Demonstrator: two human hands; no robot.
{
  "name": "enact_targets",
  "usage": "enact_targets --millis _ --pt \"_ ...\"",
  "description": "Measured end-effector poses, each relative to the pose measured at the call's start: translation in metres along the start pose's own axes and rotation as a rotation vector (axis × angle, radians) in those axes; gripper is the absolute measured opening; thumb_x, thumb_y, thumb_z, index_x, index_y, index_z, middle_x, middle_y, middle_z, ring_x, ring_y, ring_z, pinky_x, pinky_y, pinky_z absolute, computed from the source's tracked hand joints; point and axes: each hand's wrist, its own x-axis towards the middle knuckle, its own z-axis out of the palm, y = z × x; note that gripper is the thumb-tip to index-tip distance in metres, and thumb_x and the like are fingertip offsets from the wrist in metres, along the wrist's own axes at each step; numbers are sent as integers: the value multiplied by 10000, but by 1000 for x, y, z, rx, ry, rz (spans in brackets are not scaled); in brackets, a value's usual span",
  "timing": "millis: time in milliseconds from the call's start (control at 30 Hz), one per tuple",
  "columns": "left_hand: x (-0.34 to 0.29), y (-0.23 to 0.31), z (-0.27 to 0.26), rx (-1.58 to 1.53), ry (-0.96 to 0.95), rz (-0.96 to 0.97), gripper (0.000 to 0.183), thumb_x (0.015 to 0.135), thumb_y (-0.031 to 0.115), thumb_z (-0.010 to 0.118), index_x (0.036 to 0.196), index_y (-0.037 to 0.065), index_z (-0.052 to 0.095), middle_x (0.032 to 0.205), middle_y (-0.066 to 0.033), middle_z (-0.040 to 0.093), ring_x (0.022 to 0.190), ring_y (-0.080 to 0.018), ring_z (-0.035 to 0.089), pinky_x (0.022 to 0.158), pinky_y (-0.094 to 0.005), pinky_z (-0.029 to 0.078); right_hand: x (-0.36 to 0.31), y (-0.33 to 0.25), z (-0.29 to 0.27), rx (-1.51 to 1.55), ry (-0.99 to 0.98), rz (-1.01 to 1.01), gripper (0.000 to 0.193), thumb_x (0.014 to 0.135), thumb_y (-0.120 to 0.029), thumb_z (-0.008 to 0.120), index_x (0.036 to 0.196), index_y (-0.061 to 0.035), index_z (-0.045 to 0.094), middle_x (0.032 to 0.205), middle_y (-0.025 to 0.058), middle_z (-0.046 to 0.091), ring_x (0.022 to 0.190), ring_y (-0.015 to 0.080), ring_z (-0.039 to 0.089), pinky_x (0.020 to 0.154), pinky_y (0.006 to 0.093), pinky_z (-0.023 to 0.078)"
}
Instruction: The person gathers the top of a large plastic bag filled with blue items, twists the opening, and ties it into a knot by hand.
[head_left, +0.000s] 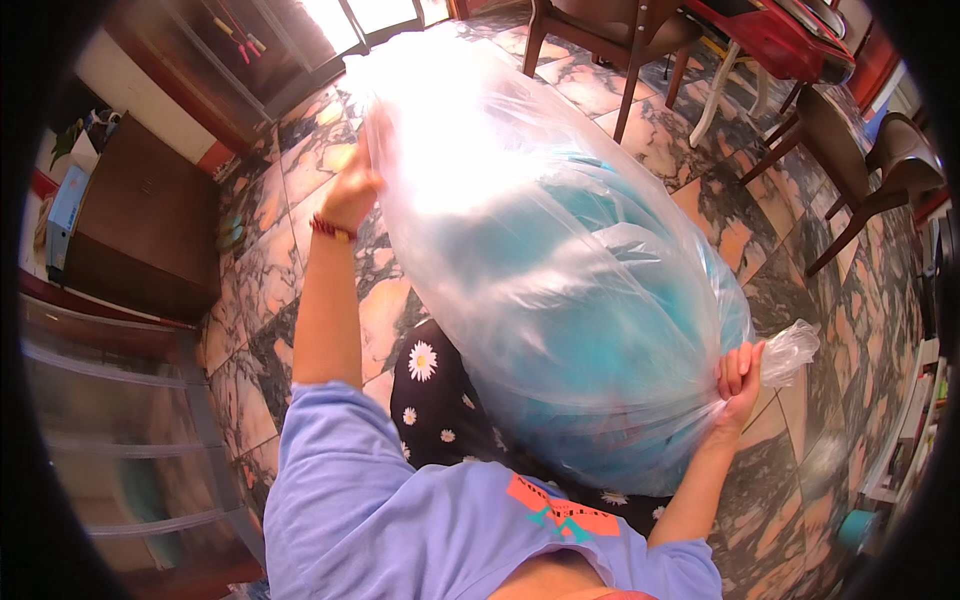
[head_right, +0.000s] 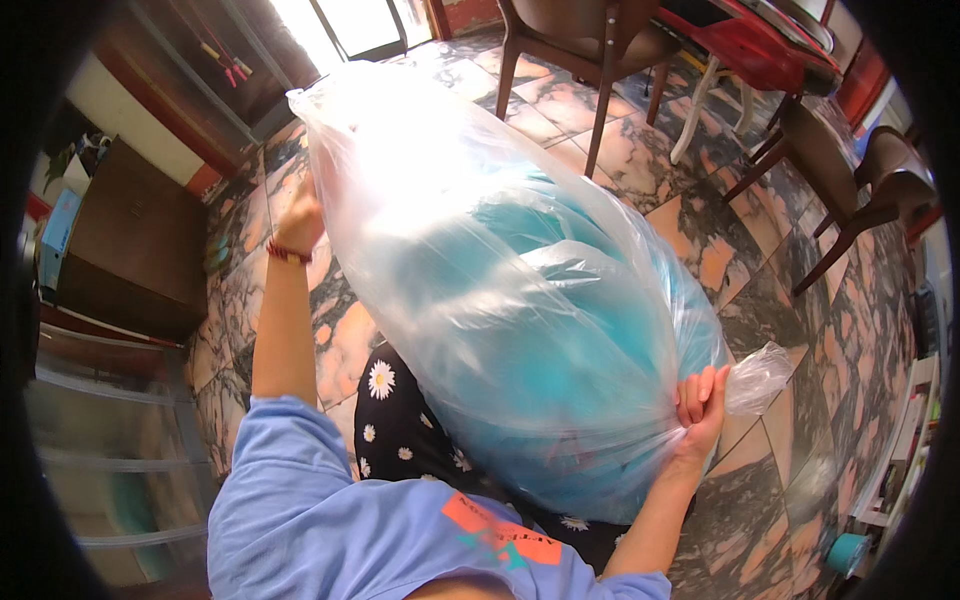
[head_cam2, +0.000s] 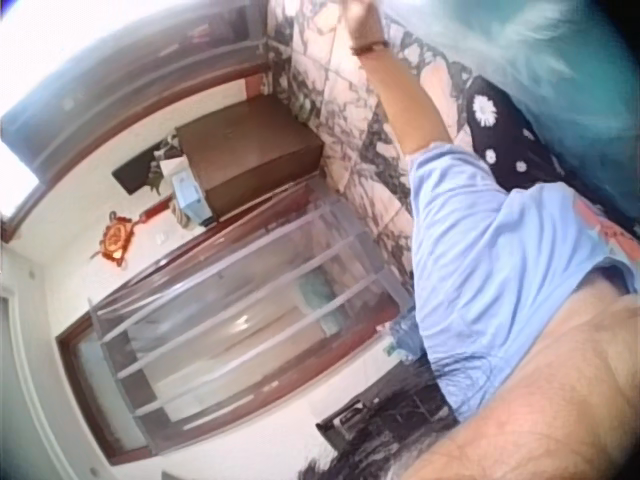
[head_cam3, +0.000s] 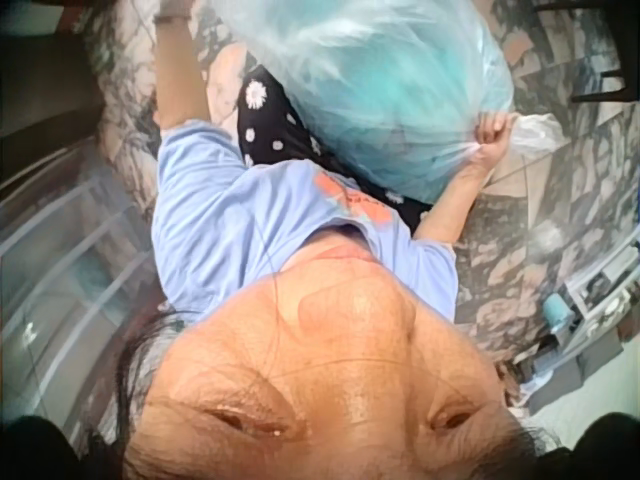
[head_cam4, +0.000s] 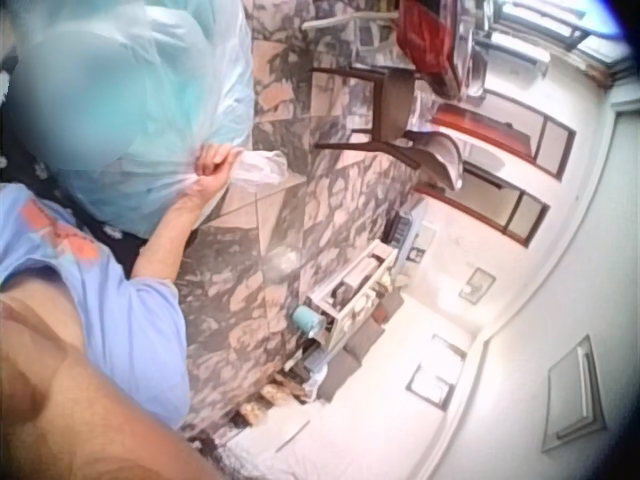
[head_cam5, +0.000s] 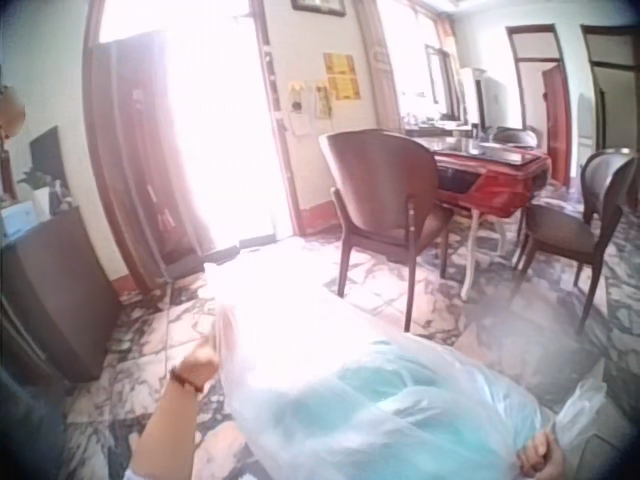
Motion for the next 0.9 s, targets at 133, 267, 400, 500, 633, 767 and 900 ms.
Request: enact_targets --millis 133,267,400,500,633,767,900 --pt "5 -23 31 518 3 14 1253 620 376 871 1479 -66 72 1508 -201 288 1417 -275 233 1173 -370 144 -2 3 25 -214 202 47 416 1038 -398 352 913 -92 606 499 -84 196 435 45 165 482 195 250" --pt "56 -46 48 214 -126 -39 694 732 210 795 1276 -32 437 1319 -146 515 1284 -250 428 1102 -357 301 2 14 46 -552 9 68 469 1030 -356 375 1338 -26 501 524 -92 235 462 36 210 477 195 221" --pt "72 -72 72 325 -189 -247 297 836 77 680 1114 13 598 1105 -63 627 1027 -143 558 943 -279 435 -1 30 47 -874 -42 -18 445 1017 -314 407 1367 -56 499 573 -77 352 485 47 303 467 211 248" --pt "86 -59 91 156 -63 -71 272 932 82 520 1180 -16 569 1113 -69 632 1002 -135 595 914 -289 479 4 47 50 -1238 -189 -304 423 948 -254 522 1337 -88 538 644 -11 494 522 114 466 508 281 372" --pt "85 -73 116 -604 -167 -262 379 1001 297 407 1085 -16 604 1093 -124 644 947 -209 632 799 -327 532 12 64 85 -1689 -514 -437 425 786 -114 593 1210 -89 619 802 161 604 597 338 596 594 418 485" --pt "69 -103 221 -533 -72 -447 315 970 272 478 1086 14 617 826 -138 669 798 -215 653 695 -353 527 41 89 54 -1867 -589 -276 349 779 -98 595 1124 -67 631 892 142 637 693 354 616 648 446 493" --pt "45 -95 260 756 -358 -72 320 845 251 572 1116 87 619 698 -181 620 662 -337 625 645 -436 480 50 99 68 -1500 -396 -632 250 762 -120 609 1000 -47 631 947 128 647 861 352 609 717 451 484"
